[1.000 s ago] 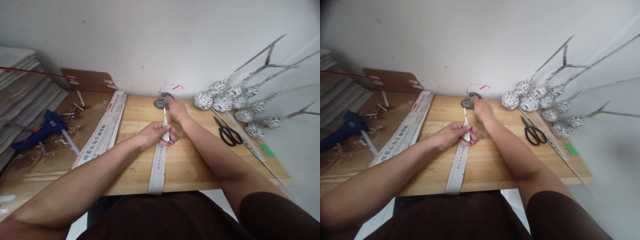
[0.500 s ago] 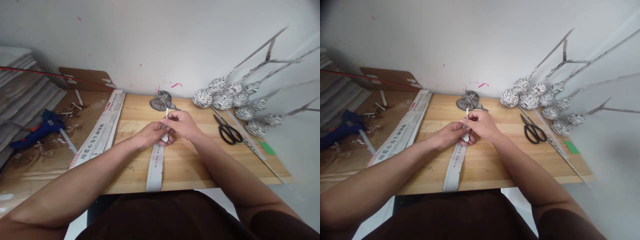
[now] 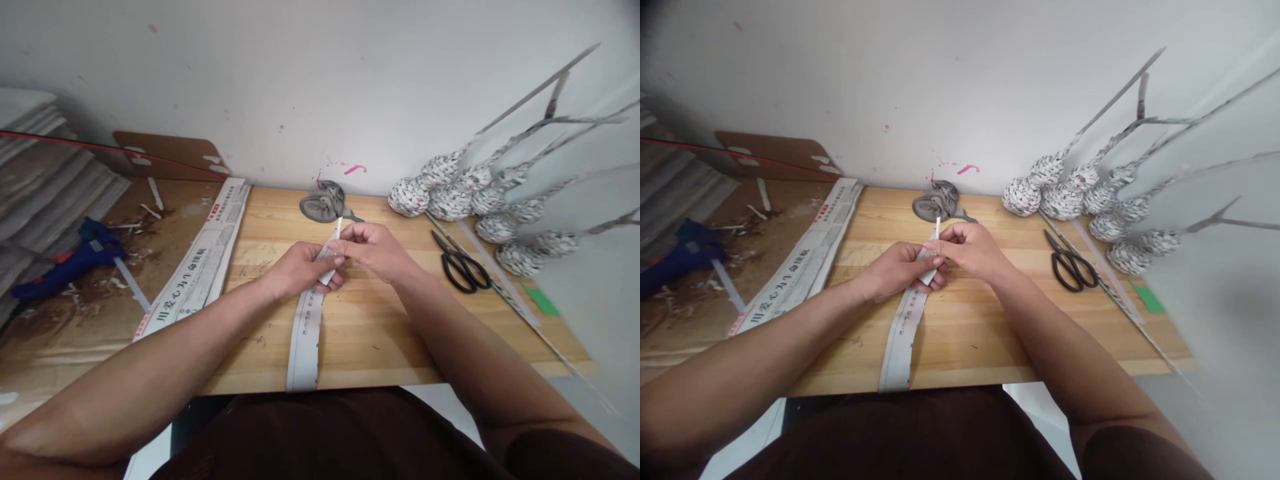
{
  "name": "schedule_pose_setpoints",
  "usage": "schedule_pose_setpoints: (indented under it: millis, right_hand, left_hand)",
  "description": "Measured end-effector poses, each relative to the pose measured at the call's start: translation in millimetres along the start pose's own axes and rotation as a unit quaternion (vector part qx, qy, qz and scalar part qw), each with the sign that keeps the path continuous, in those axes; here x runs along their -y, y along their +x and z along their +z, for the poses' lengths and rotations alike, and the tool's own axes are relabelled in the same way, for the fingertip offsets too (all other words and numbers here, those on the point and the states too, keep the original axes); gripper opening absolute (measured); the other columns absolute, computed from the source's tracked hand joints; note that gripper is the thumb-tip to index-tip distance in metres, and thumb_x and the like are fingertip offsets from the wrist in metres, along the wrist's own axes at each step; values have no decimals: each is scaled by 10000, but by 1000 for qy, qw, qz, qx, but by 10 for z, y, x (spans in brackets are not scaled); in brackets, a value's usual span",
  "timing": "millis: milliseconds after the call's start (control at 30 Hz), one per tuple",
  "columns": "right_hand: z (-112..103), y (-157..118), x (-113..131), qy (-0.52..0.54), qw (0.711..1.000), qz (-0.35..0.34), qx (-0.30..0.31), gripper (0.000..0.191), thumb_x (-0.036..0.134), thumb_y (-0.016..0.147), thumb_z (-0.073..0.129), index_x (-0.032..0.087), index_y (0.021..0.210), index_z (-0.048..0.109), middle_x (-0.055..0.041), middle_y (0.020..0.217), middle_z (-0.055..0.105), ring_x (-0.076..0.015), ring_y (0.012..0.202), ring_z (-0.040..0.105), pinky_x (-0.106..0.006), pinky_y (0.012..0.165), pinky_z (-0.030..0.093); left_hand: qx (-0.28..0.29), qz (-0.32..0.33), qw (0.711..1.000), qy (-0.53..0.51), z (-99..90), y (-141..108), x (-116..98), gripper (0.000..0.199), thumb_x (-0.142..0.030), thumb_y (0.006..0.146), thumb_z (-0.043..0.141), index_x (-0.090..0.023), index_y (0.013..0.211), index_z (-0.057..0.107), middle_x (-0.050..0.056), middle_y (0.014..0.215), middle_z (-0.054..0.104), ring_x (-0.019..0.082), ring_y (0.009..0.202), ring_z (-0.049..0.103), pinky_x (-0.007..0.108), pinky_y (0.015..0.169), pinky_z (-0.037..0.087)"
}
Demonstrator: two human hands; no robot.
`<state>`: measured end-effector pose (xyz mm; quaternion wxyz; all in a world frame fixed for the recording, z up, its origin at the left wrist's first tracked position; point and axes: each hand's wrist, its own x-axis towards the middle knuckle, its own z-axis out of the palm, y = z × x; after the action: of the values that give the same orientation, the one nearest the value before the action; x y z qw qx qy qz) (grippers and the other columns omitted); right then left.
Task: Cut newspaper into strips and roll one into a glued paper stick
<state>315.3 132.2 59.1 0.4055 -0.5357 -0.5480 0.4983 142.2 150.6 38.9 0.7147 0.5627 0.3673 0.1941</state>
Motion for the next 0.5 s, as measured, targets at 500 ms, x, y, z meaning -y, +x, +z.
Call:
schedule_pose_setpoints:
  millis: [500]
  right_hand:
    - [-72,36,-11,-22,999,9,31,278,380,787,664,163,616,643,7,594,592,-78,483,414,-237,450,294]
  left_hand:
    - [-19,-25,999,-13,10,-4,-19,244,-355,905,619,-121,942,677,59,728,707,142,646,667,258,592,512]
